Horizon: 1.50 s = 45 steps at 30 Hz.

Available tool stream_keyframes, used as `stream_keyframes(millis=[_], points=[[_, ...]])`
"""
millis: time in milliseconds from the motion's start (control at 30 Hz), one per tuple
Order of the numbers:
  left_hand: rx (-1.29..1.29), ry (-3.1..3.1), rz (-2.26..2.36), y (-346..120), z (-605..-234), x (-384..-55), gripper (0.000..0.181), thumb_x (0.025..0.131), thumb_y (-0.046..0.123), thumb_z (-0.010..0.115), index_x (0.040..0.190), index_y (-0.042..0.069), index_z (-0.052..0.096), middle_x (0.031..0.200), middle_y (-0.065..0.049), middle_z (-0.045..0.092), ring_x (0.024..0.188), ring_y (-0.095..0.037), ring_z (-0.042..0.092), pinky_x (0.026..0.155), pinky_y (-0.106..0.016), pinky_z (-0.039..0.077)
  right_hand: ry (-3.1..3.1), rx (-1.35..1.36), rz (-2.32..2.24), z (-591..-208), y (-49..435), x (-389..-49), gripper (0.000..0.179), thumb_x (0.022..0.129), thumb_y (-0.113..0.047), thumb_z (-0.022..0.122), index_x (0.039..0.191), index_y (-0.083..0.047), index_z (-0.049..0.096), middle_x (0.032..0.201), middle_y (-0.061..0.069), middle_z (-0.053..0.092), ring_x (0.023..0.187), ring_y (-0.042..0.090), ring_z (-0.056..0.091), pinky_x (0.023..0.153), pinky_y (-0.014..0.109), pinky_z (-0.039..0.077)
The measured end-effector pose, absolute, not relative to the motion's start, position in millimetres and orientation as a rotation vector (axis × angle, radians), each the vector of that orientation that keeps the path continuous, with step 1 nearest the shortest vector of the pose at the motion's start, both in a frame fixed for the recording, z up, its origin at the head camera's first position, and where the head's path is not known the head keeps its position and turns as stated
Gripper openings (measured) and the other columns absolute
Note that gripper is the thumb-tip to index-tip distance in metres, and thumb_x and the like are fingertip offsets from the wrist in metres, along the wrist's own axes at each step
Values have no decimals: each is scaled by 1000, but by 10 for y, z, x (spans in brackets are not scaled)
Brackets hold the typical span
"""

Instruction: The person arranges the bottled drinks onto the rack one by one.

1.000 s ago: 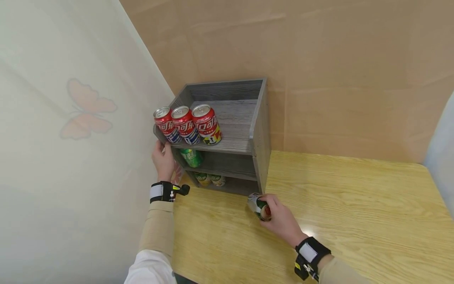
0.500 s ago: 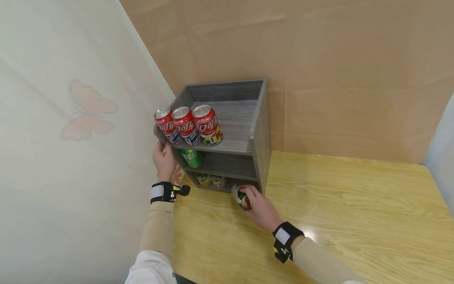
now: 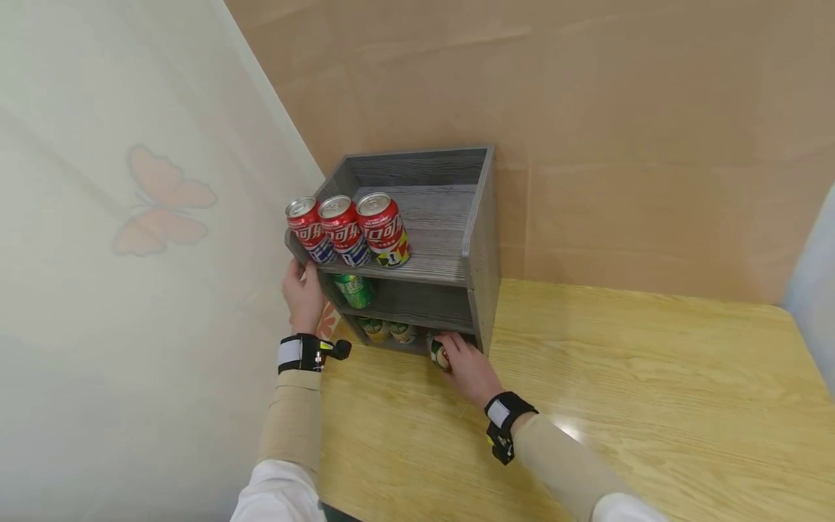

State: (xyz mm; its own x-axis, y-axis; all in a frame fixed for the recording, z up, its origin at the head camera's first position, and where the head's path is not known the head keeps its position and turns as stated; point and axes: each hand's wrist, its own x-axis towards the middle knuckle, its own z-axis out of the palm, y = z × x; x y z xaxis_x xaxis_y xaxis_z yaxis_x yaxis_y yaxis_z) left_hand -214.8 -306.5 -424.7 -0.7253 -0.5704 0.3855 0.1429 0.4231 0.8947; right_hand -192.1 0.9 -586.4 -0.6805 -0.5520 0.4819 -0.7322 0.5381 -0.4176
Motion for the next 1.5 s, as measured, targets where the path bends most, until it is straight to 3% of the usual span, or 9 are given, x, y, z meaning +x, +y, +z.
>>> stream_keyframes(millis=[300,667,1033,1233,1400,1500], points=[[351,-1989,-1365,-3065,-4256,-2151,32,108,26,50,133,13,63,131,-3,65,115,-16,65,97,-37,52,-2554,1069,920,-5878,-32,-1966,75,75,-3,90,140,-5,51,124,19,59,96,33,67,76,44,58],[358,-2002,-1338,-3076,-4257,-2156,32,108,27,50,133,13,63,131,-4,65,116,-18,65,97,-38,52,-2616,1028,910,-5894,-60,-2042,73,80,-4,87,142,-1,50,112,20,63,84,30,68,68,43,57],[354,-2009,-1329,-3085,-4264,-2153,33,108,27,50,134,11,63,131,-5,65,117,-18,64,98,-38,51,-2776,844,969,-5803,-146,-2067,52,87,-9,81,128,8,53,105,23,65,93,38,68,75,48,57],[351,-2000,-1342,-3075,-4262,-2157,34,108,27,50,135,12,62,130,-5,65,116,-19,65,97,-39,52,-2767,739,1096,-5786,-199,-2071,45,89,-11,79,120,12,55,98,23,65,88,40,67,72,50,57],[320,-1980,-1351,-3081,-4267,-2181,32,108,24,50,133,10,64,128,-7,66,116,-19,65,97,-39,52,-2742,707,1193,-5810,-236,-2104,62,91,-14,78,134,14,44,100,24,64,85,39,68,71,50,56],[305,-1971,-1350,-3089,-4281,-2187,31,108,22,50,133,10,64,128,-7,66,117,-17,64,98,-37,52,-2777,703,1205,-5837,-245,-2145,69,94,-18,75,141,12,36,91,20,63,70,32,67,62,45,54]])
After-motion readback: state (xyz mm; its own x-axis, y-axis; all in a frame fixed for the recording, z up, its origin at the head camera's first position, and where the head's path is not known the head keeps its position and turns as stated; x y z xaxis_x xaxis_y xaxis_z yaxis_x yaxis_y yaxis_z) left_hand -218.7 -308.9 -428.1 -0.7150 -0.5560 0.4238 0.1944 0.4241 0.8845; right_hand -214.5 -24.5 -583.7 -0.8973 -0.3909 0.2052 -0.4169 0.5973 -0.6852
